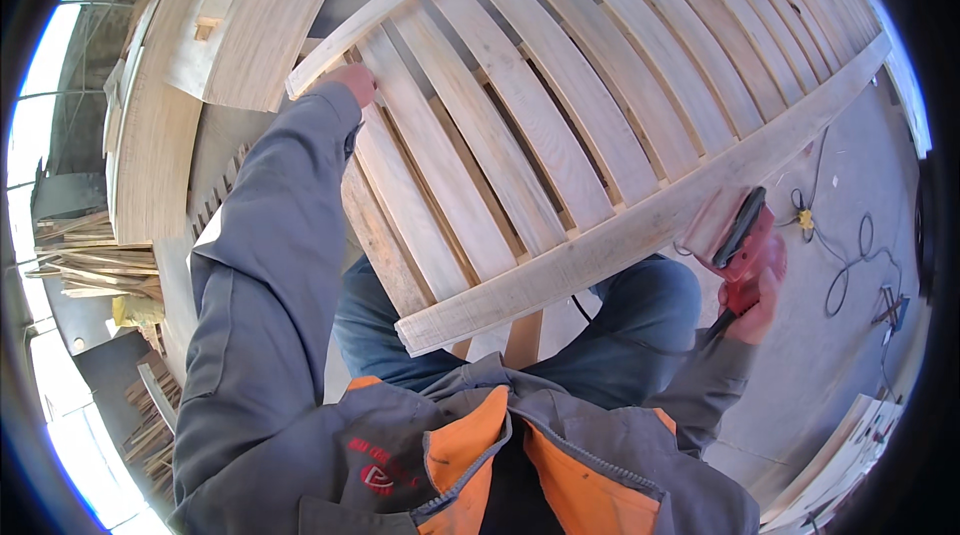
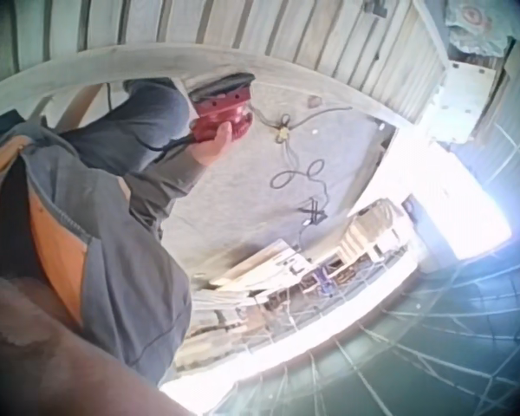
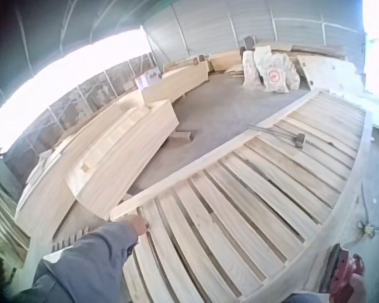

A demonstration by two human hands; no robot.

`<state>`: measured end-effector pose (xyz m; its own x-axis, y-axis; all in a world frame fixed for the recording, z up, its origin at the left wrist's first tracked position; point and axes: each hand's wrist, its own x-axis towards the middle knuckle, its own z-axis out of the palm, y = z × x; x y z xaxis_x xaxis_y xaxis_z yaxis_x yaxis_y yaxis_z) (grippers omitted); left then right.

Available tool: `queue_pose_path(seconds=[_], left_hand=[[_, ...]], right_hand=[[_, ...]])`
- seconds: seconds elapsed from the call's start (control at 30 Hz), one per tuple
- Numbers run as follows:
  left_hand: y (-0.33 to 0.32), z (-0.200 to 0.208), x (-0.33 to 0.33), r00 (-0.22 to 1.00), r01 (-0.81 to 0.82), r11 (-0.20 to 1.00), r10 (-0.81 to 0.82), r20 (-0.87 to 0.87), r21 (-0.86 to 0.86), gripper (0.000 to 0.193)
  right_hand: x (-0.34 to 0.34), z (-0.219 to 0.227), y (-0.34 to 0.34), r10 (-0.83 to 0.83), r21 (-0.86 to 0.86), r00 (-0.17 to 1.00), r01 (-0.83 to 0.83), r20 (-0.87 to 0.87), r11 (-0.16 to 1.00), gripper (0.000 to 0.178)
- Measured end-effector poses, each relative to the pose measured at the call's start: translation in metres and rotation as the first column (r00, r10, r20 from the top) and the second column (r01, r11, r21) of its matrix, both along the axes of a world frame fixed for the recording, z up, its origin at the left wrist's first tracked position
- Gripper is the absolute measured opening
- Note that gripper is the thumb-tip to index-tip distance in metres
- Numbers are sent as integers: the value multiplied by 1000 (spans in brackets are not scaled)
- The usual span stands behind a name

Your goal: The person uses a red electric sander to smooth the surface of a wooden slatted structure. They move the sander back and forth along the slats, occasionally adjusting their grip and position to reach different areas.

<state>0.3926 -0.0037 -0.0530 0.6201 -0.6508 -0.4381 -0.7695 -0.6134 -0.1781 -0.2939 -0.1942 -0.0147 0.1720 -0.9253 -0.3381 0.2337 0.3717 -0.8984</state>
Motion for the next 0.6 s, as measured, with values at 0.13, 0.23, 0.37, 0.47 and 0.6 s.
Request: queue_pose_path(seconds=[0.13, 0.23, 0.37, 0.47, 0.6], left_hand=[[13, -9, 31, 976, 148, 988, -154, -153, -46, 20], [-12, 9, 0, 969, -75, 997, 78, -233, 21, 22], [8, -9, 15, 993, 26, 995, -36, -108, -94, 21], [2, -23, 3, 997, 53, 992, -47, 54, -111, 20], [22, -34, 9, 998, -62, 921, 58, -23, -384, 25]], right_hand=[[7, 5, -4, 25, -19, 1000, -24, 15, 1000, 70], [2, 5, -3, 20, -47, 1000, -20, 6, 999, 67], [1, 0, -5, 64, -42, 998, -64, 20, 997, 64], [0, 1, -3, 71, -45, 997, -71, -4, 996, 62], [4, 5, -1, 14, -42, 1000, -14, -9, 999, 69]])
